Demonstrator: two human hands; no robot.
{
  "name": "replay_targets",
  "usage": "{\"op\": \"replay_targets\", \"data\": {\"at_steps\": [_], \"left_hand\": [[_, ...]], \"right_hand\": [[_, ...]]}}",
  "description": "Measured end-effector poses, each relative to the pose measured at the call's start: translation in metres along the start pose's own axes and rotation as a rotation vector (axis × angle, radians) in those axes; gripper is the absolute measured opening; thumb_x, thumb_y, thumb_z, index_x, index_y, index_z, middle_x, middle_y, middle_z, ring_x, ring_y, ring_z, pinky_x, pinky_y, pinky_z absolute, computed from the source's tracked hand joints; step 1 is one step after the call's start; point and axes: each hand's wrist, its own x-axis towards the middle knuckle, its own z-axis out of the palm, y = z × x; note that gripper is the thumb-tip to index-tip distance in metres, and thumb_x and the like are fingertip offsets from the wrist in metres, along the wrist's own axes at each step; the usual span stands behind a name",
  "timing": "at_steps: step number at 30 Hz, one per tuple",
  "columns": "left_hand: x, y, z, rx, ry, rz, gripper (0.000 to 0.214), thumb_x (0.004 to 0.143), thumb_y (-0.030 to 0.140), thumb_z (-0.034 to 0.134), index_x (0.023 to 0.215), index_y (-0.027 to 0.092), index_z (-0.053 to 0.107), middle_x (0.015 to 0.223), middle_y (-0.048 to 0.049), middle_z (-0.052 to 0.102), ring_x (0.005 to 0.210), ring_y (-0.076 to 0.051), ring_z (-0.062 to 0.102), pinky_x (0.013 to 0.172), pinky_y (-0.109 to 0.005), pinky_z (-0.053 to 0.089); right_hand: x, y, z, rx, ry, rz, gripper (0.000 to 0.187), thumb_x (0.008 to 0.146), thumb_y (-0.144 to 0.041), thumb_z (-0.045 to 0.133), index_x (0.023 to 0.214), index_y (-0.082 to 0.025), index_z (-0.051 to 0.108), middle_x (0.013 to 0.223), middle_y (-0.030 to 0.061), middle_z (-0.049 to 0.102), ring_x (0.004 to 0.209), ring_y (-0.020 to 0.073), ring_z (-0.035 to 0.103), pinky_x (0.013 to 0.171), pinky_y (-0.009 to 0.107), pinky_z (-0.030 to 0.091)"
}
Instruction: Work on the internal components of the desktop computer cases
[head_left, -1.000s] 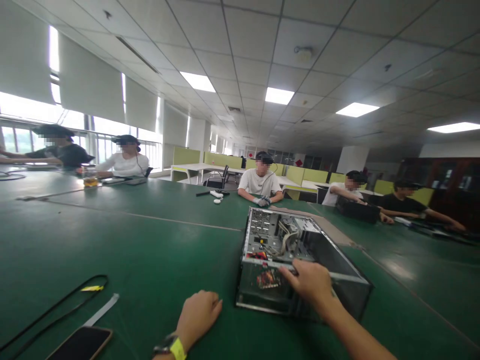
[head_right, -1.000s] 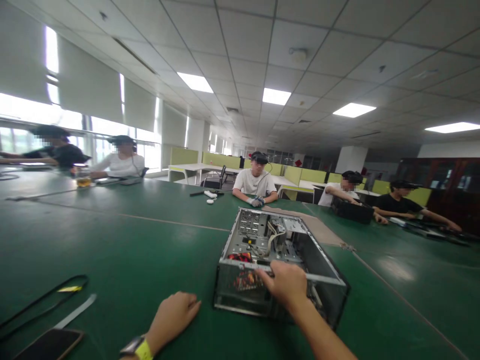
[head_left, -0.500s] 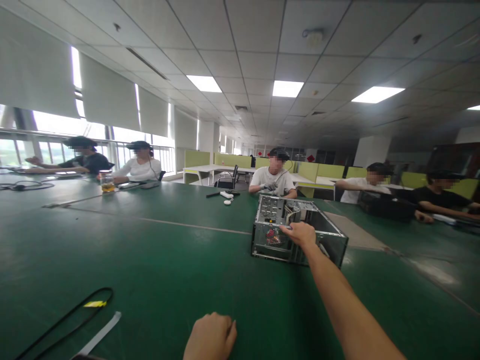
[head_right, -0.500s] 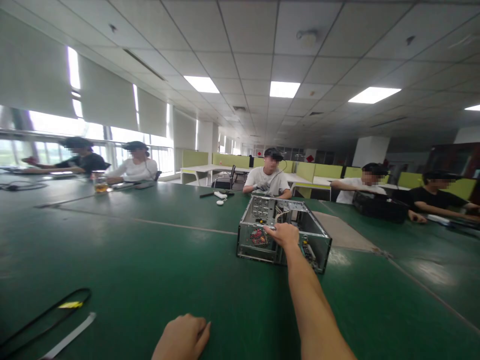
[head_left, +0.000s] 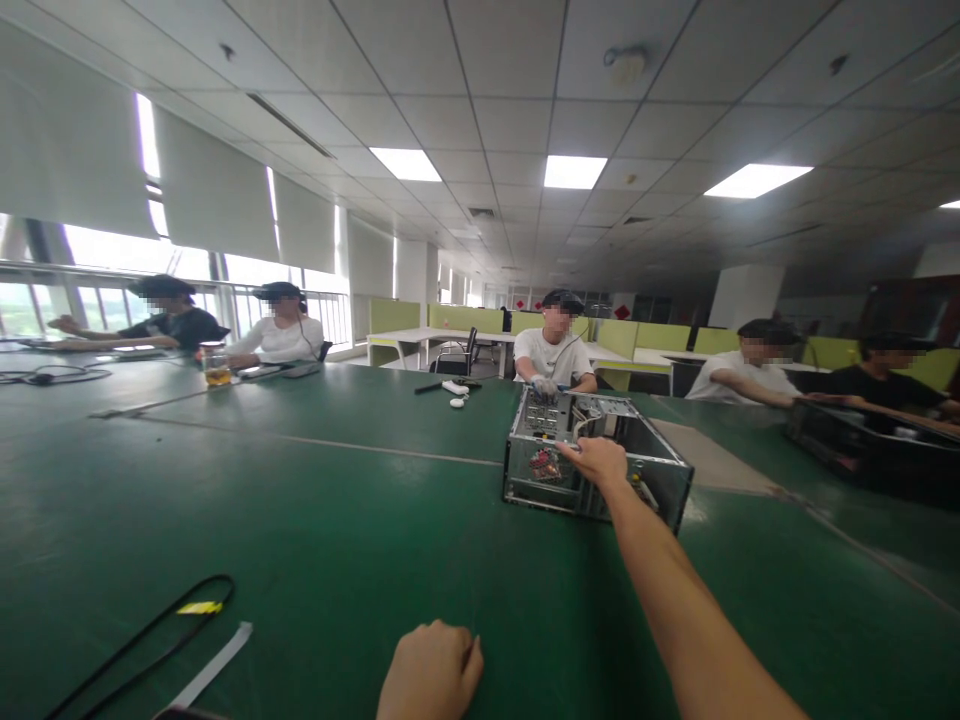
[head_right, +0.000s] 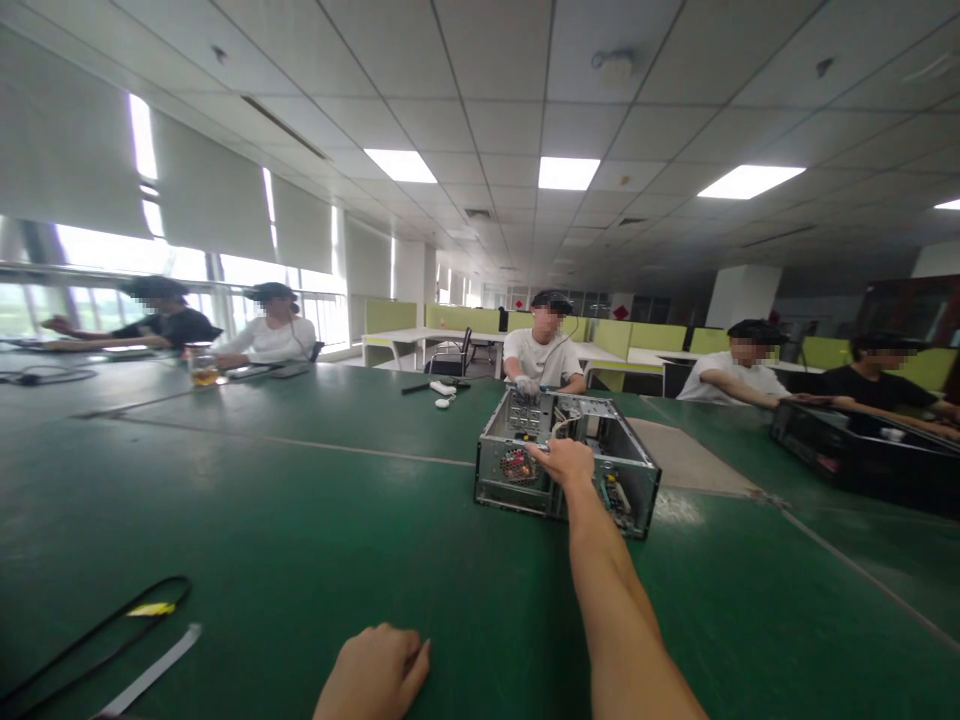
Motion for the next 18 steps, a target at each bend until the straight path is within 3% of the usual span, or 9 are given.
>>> {"op": "replay_targets", "data": {"at_steps": [13,18], "left_hand": [[0.002,0.0,0.0,-0.009,0.016,0.001,0.048,0.09,0.039,0.026,0.071,0.019,0.065,0.073,-0.0073,0.065,0.071,-0.019,0.06,0.067,-0.033,0.041],[0.001,0.001,0.002,-0.003,0.017,0.009,0.049,0.09,0.04,0.025,0.071,0.019,0.065,0.071,-0.0072,0.065,0.069,-0.019,0.06,0.068,-0.032,0.041]], "right_hand": [[-0.002,-0.003,-0.003,0.001,-0.035,0.023,0.076,0.078,-0.075,0.016,0.09,-0.019,0.067,0.093,0.013,0.067,0.092,0.0262,0.061,0.077,0.034,0.043],[-0.004,-0.011,-0.018,0.044,-0.066,0.034,0.073,0.081,-0.071,0.021,0.09,-0.014,0.066,0.095,0.0161,0.066,0.095,0.0283,0.059,0.085,0.04,0.042]]}}
